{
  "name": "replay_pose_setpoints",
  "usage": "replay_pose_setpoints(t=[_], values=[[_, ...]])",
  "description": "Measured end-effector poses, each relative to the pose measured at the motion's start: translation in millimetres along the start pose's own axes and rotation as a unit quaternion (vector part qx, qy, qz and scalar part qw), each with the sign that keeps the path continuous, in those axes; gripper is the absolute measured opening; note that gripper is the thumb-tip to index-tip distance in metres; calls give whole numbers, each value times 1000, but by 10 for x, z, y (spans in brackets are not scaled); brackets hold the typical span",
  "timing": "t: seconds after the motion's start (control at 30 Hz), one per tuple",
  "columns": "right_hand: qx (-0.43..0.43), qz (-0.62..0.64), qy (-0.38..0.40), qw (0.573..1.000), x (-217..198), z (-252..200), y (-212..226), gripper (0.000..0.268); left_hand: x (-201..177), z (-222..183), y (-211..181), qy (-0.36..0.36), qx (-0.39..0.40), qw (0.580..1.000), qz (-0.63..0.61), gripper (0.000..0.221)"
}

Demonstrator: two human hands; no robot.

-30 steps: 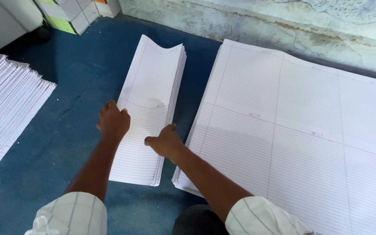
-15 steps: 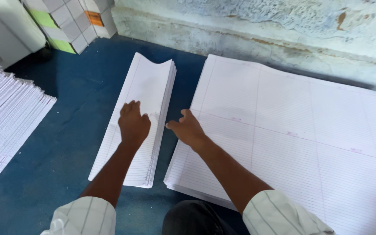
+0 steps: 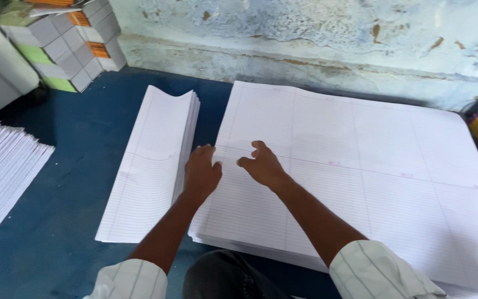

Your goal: The person folds large lined paper sheets in half using a wooden block to crease the fold. They then place the folded sheets onto a stack to the left.

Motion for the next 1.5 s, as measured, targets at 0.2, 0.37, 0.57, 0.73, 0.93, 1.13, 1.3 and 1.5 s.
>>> replay_pose_setpoints(t=[0.2,0.37,0.57,0.73,0.93,1.13,1.3,1.5], values=[[19,-28,-32,999,-429,-88,-496,86,262,-195,-511,66,38,997,16,37],[42,-50,-54,996,-739,-240,-895,84,416,-336,-865,187,42,977,90,34],[-16,-204,-30,978,-1141,-541,-1332,61,586,-435,-1178,262,35,952,154,39],[-15,-315,12,949,-1429,-686,-1638,46,711,-482,-1334,312,16,927,209,55],[21,-347,5,938,-1783,-807,-1970,42,812,-458,-1318,318,-5,924,212,62],[41,-361,-7,932,-2105,-922,-2233,42,1069,-482,-1326,265,30,949,170,51],[64,-340,-6,938,-2367,-1032,-2467,41,1321,-673,-1652,240,113,951,159,52],[108,-348,-17,931,-2723,-1154,-2812,42,1517,-929,-2261,246,148,950,125,43]])
Point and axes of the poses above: each hand's wrist, its own z-axis towards the middle knuckle, its own x-axis out of the palm, y = z × x, the point moved 1 cm from there along z, towards the middle knuckle, and after that the axes turned 7 degrees about -y, right-handed, at the moved point
